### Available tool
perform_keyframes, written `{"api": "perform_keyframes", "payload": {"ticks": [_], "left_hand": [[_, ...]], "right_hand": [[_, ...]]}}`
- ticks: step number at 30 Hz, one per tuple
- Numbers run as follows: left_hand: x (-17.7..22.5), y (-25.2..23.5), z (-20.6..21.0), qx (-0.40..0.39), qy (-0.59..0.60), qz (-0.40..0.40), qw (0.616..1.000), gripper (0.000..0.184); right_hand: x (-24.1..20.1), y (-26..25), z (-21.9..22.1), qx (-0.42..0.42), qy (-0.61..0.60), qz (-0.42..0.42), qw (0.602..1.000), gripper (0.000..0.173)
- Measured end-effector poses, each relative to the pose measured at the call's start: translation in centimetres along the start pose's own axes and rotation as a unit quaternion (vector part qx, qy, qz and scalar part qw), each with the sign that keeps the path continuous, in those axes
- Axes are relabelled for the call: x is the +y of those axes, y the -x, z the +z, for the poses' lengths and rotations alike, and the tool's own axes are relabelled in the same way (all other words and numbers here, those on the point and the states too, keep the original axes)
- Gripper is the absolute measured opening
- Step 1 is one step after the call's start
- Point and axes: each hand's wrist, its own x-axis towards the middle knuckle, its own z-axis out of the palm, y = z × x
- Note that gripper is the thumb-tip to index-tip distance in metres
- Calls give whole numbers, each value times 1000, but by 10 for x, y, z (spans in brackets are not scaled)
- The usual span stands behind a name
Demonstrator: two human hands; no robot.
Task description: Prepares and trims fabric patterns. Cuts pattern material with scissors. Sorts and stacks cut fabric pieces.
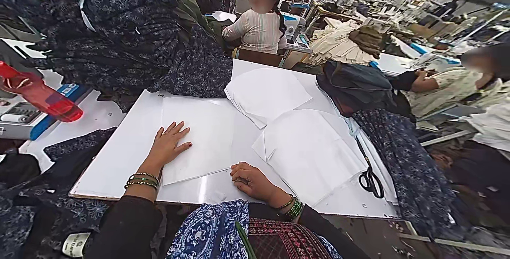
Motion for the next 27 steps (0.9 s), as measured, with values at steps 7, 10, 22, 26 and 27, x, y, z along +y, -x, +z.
{"api": "perform_keyframes", "payload": {"ticks": [7, 10, 22, 26, 27], "left_hand": [[-13, -1, 4, 88, 71, 30, 993, 44], [-17, -4, 7, 110, 95, 27, 989, 46], [163, -8, 46, 145, 223, 54, 962, 33], [272, 1, 39, 93, 327, 334, 879, 34], [300, 8, 25, 73, 357, 413, 835, 36]], "right_hand": [[-15, 26, -28, -88, -117, 36, 989, 20], [-27, 51, -49, -72, -146, 18, 986, 18], [10, 191, -130, 280, 141, 149, 938, 24], [27, 212, -118, 271, 187, 178, 927, 25], [29, 211, -115, 268, 211, 169, 925, 24]]}}
